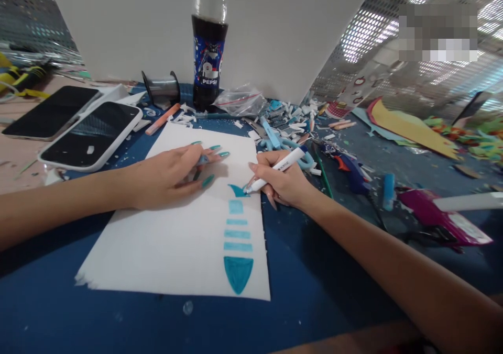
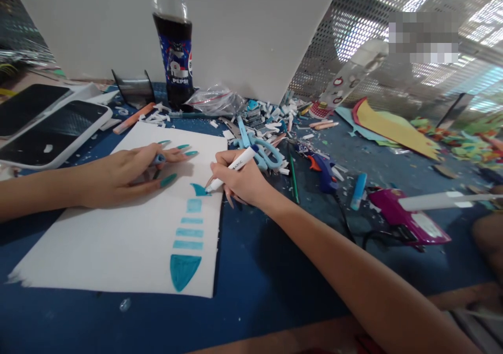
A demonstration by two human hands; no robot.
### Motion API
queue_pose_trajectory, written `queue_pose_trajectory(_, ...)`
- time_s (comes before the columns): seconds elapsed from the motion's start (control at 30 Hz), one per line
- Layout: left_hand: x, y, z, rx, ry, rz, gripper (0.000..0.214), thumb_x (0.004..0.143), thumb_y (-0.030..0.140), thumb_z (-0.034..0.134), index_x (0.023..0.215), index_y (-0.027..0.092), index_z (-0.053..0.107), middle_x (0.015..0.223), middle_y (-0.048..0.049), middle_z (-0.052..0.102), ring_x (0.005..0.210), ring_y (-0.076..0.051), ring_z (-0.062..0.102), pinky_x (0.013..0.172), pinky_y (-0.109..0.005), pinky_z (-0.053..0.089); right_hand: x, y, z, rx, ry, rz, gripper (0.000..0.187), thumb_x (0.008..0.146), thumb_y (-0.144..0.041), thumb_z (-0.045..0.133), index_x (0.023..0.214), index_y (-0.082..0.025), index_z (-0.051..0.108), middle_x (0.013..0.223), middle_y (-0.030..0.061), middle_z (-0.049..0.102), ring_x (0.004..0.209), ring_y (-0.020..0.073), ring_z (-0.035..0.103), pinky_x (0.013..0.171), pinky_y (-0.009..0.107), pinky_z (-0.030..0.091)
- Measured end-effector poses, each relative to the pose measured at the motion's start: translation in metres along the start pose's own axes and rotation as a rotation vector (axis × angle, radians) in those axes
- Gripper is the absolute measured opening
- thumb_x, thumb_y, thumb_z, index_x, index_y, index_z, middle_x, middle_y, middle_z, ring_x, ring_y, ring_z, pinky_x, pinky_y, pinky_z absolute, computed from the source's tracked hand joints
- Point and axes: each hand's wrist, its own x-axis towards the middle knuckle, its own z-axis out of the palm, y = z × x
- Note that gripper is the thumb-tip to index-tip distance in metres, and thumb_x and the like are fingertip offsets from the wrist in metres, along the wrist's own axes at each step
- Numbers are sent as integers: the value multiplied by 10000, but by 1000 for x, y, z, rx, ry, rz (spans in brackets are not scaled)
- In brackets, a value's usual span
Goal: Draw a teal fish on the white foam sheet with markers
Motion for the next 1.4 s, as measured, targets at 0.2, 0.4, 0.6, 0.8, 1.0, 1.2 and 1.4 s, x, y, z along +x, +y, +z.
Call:
queue_pose_trajectory(0.2,2,7,-7,2,-62,-15,276,976,414,320,1080,190,442,1283,-198,626,1197,-287,638,921,-436,553,-7,1,-2,-27,153,-50,440,849,-295,704,518,-221,424,344,-74,464,201,70,359,216,178,242)
queue_pose_trajectory(0.4,1,5,-6,6,-69,-25,344,988,421,328,1175,159,451,1292,-201,621,1171,-288,652,909,-441,561,-11,-6,1,-145,84,-96,516,840,-354,764,475,-204,431,347,-58,453,256,55,382,269,174,289)
queue_pose_trajectory(0.6,-2,-3,2,5,43,49,350,1015,432,334,1233,188,457,1335,-159,631,1253,-255,627,937,-401,563,-13,-5,3,-189,103,-121,566,867,-466,737,485,-209,408,366,-55,446,292,52,369,288,185,276)
queue_pose_trajectory(0.8,-3,-4,3,0,39,47,366,1025,459,334,1235,190,465,1363,-153,625,1252,-253,630,954,-408,557,-14,-6,3,-224,115,-109,544,880,-449,712,502,-216,397,371,-60,436,290,60,381,302,201,269)
queue_pose_trajectory(1.0,-3,0,1,0,18,15,356,1029,449,344,1224,182,473,1346,-173,632,1193,-264,652,885,-386,555,-17,-5,3,-228,223,-127,549,875,-418,712,484,-225,378,391,-57,400,324,77,384,338,230,299)
queue_pose_trajectory(1.2,-2,0,0,-22,11,13,373,1023,435,346,1272,183,464,1363,-168,618,1219,-264,633,920,-391,540,-15,-2,2,-316,296,-198,536,890,-316,665,461,-220,358,403,-51,358,389,86,376,417,245,337)
queue_pose_trajectory(1.4,-1,1,1,-2,24,45,355,1021,416,338,1226,157,467,1297,-183,642,1170,-262,653,909,-395,550,-15,-8,3,-345,167,-211,535,883,-316,686,464,-215,369,417,-51,391,391,80,354,437,253,330)
